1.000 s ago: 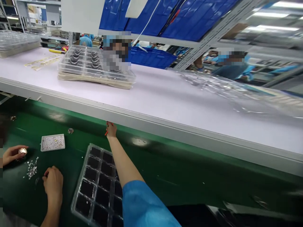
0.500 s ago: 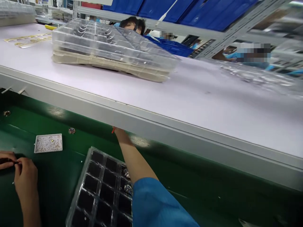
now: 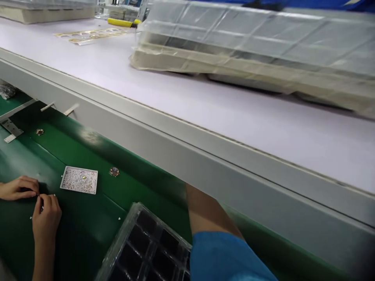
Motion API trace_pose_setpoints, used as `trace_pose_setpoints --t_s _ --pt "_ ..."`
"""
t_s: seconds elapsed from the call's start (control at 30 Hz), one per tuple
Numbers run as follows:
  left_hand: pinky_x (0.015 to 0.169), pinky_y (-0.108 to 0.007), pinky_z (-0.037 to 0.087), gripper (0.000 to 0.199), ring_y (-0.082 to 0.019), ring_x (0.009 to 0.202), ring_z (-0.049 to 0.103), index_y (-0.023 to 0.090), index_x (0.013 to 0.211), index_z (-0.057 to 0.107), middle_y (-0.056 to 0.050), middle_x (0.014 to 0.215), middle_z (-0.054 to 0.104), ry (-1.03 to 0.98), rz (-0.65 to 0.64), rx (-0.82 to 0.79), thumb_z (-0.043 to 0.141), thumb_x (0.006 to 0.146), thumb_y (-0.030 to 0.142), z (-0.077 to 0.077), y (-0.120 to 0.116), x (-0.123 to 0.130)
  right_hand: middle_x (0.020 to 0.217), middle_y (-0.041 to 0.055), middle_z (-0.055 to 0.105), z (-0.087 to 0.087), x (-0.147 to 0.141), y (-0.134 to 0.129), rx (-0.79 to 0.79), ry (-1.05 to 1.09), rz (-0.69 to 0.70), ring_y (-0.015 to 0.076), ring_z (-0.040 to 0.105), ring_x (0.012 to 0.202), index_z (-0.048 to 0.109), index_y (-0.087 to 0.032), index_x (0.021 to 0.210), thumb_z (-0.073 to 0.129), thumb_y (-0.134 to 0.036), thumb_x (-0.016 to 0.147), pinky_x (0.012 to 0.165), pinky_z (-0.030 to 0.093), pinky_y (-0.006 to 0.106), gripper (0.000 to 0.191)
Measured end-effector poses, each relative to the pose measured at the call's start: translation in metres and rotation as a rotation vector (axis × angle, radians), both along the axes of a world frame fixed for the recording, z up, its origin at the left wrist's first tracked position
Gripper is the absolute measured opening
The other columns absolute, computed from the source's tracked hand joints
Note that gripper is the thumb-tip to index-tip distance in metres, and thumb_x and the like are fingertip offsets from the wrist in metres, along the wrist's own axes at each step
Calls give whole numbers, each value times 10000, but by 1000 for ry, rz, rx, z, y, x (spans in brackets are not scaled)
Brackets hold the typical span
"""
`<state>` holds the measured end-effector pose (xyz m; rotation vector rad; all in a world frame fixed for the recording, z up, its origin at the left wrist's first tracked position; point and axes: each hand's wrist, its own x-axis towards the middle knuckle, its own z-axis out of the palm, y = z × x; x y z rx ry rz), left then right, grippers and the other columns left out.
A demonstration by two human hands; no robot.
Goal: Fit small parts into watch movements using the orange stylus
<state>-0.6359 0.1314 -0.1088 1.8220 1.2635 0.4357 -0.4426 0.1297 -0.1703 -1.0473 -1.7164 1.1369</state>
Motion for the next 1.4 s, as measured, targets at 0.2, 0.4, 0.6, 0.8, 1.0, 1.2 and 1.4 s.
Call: trace_pose_setpoints --t_s 0.2,0.4,0.6,0.8,1.0,1.2,1.4 --pt "745 -277 497 155 -191 816 643 204 966 730 -90 887 710 10 22 -55 588 907 192 -3 6 -4 832 40 657 -2 1 -1 -16 -26 42 226 633 792 648 -231 934 503 -163 913 768 491 378 162" --pt "653 -262 454 120 -175 710 605 180 905 727 -79 821 694 48 21 -109 631 889 252 -1 14 -5 847 44 666 -3 -1 2 -18 -58 61 226 625 819 637 -234 921 523 -194 909 831 473 363 121" --pt "663 -281 467 116 -191 717 604 165 862 713 -91 798 687 55 2 -122 635 880 249 -6 17 -11 821 37 655 0 -3 4 -4 -114 64 215 620 810 634 -227 897 502 -203 922 832 459 345 136" --pt "640 -282 448 142 -186 698 585 171 886 704 -92 818 680 82 -48 -123 590 899 254 -2 20 -15 822 34 656 3 -4 6 25 -131 53 199 619 802 637 -216 882 531 -187 894 745 447 296 110" --pt "599 -292 381 183 -170 626 512 170 847 653 -65 746 616 137 -71 -122 545 905 305 6 23 -8 786 29 669 6 -6 7 62 -105 12 180 626 777 653 -208 814 575 -170 837 690 443 271 89" --pt "590 -264 362 292 -129 603 462 159 775 570 -5 674 536 151 -87 -128 537 907 417 12 32 -1 825 28 678 9 -8 7 95 -46 -54 137 636 804 680 -185 837 479 -286 956 731 484 276 254" --pt "513 -241 431 393 -105 545 477 134 988 552 6 731 516 107 111 -7 410 995 500 32 52 28 938 55 654 22 3 20 21 15 -227 129 637 821 652 -158 972 424 -370 1016 757 540 292 315"
